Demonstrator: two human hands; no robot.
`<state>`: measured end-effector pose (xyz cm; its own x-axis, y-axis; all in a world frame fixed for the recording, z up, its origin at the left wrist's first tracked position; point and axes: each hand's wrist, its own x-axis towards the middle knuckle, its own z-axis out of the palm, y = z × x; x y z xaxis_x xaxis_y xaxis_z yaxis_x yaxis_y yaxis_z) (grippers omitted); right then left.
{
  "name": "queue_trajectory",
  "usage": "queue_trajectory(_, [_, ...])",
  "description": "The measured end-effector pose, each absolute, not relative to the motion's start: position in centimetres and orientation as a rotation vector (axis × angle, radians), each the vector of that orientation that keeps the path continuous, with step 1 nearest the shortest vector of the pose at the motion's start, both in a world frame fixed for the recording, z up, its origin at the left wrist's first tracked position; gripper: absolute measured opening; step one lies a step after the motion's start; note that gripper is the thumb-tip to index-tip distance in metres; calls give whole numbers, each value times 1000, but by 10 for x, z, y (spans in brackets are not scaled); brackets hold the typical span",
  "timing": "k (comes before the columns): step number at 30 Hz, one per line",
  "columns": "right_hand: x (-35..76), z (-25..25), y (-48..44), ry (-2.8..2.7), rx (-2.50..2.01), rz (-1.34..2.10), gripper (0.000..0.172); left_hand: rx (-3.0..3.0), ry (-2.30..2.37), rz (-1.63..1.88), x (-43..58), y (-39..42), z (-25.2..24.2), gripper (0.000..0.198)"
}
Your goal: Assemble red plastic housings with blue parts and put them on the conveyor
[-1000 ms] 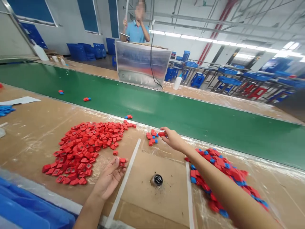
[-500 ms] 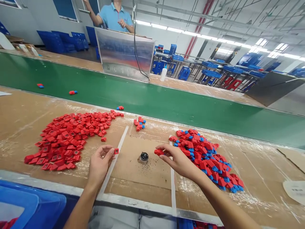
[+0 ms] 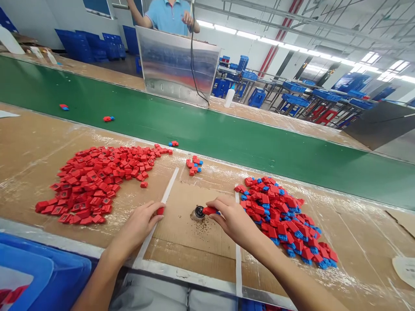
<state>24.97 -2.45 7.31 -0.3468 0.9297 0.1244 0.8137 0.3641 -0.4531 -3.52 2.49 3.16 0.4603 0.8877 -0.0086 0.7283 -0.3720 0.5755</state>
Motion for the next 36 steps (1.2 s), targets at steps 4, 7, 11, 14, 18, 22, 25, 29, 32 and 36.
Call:
queue_trajectory(4, [247, 70, -23, -2305, -1529, 429, 16, 2064, 1244, 600, -40, 21, 28, 20])
queue_trajectory(7, [245, 71, -23, -2345, -1544, 424, 14, 1898, 1118, 750, -38, 15, 26, 22])
queue_trajectory(11, [242, 72, -24, -2394, -1557, 388, 11, 1625, 980, 838, -28, 7, 24, 23])
queue_trajectory(14, [240, 71, -23, -2428, -1569, 345, 9, 1401, 948, 848, -17, 3, 22, 25])
queue_trajectory(18, [237, 69, -23, -2473, -1593, 252, 10, 1182, 871, 895, -4, 0, 20, 23])
queue_trajectory(22, [232, 66, -29, -2509, -1618, 129, 13, 1040, 779, 922, 7, -1, 16, 25])
queue_trajectory(25, [229, 65, -34, -2505, -1639, 52, 15, 1005, 752, 926, 12, -2, 13, 25])
queue_trajectory(29, [229, 67, -33, -2486, -1644, 101, 14, 1005, 799, 925, 16, -3, 10, 28])
queue_trajectory(32, [232, 73, -29, -2443, -1631, 233, 9, 1041, 831, 911, 16, -4, 9, 25])
queue_trajectory(36, [239, 82, -23, -2335, -1610, 348, 10, 1044, 820, 884, 13, -5, 10, 23])
